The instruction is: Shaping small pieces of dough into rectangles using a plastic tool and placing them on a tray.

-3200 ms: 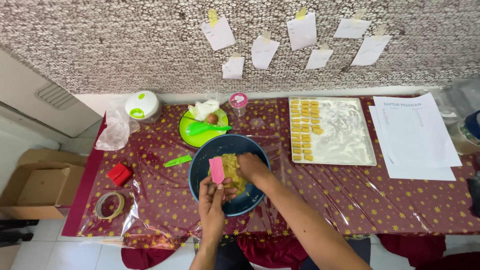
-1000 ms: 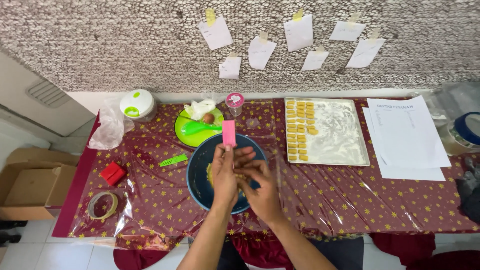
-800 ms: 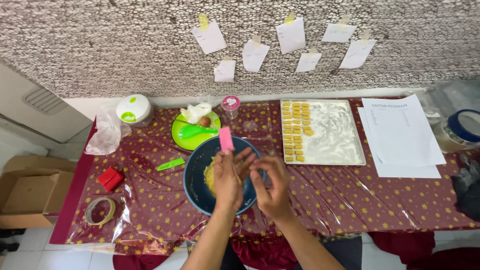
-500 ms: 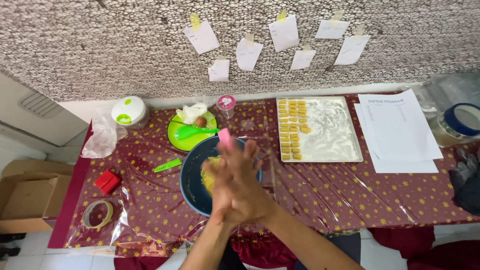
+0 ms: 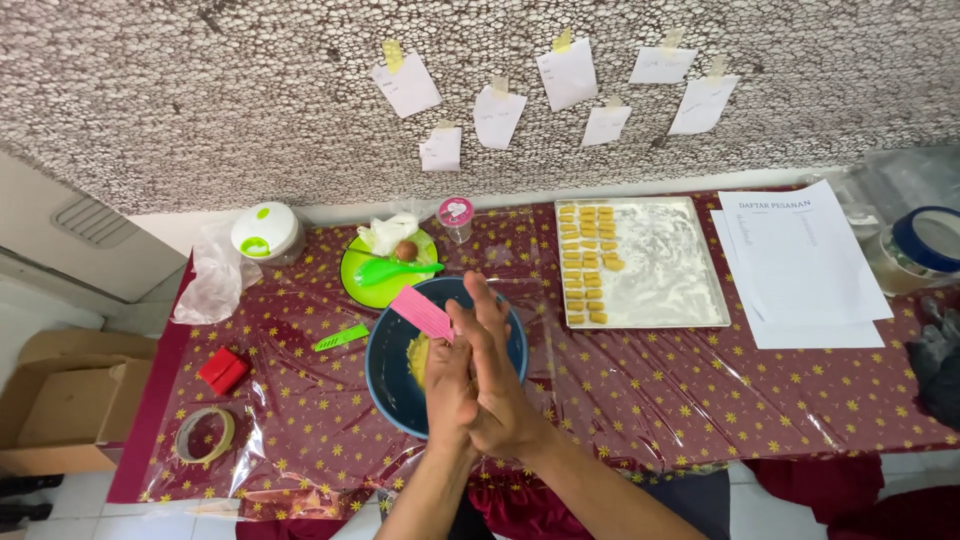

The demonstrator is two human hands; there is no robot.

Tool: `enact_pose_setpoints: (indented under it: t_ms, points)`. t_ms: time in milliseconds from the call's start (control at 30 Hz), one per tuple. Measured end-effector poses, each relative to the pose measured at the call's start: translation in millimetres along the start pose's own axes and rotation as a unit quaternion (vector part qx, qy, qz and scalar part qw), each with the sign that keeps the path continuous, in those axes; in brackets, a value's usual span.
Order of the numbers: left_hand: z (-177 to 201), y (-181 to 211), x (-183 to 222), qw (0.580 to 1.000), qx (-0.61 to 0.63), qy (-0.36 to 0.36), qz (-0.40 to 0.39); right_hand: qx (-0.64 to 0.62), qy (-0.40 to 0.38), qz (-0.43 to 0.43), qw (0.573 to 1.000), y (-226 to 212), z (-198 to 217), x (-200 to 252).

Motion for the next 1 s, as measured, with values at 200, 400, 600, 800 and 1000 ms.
enact_pose_setpoints:
  t_ms: [200, 400, 600, 800, 1000]
  points:
    - [-4.6, -52.9, -2.9, 0.966, 0.235, 0.009, 0.111, 0.018, 0.042, 0.006, 0.999, -0.1, 3.1, -12.5]
    - [-23.0, -32.2, -5.4, 0.58, 0.691, -0.422, -0.088, 0.102, -0.125, 0.12, 0.98, 0.1, -12.5, -7.2]
    - [-1.0, -13.2, -47.7, 0.884, 0.33, -0.313, -0.111, 0.038, -0.172, 0.138, 0.975, -12.1, -20.5, -3.4]
    - [3.5, -8.8, -21.1, 0.928, 0.264, -0.243, -0.098, 0.055, -0.049, 0.159, 0.985, -24.6, -9.3, -19.2]
    - [-13.7, 29.4, -3.9, 0.953, 0.096, -0.233, -0.167, -0.017, -0.044, 0.134, 0.99, -22.4, -5.3, -15.4]
Point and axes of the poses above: each hand's wrist, its own x-axis away from the middle knuckle, its own z-axis out of the back of the hand, y = z × x, the point moved 5 cm from there along -x, towards the middle knuckle, and after that the axes turned 3 degrees about -x, right-handed, at the moved point
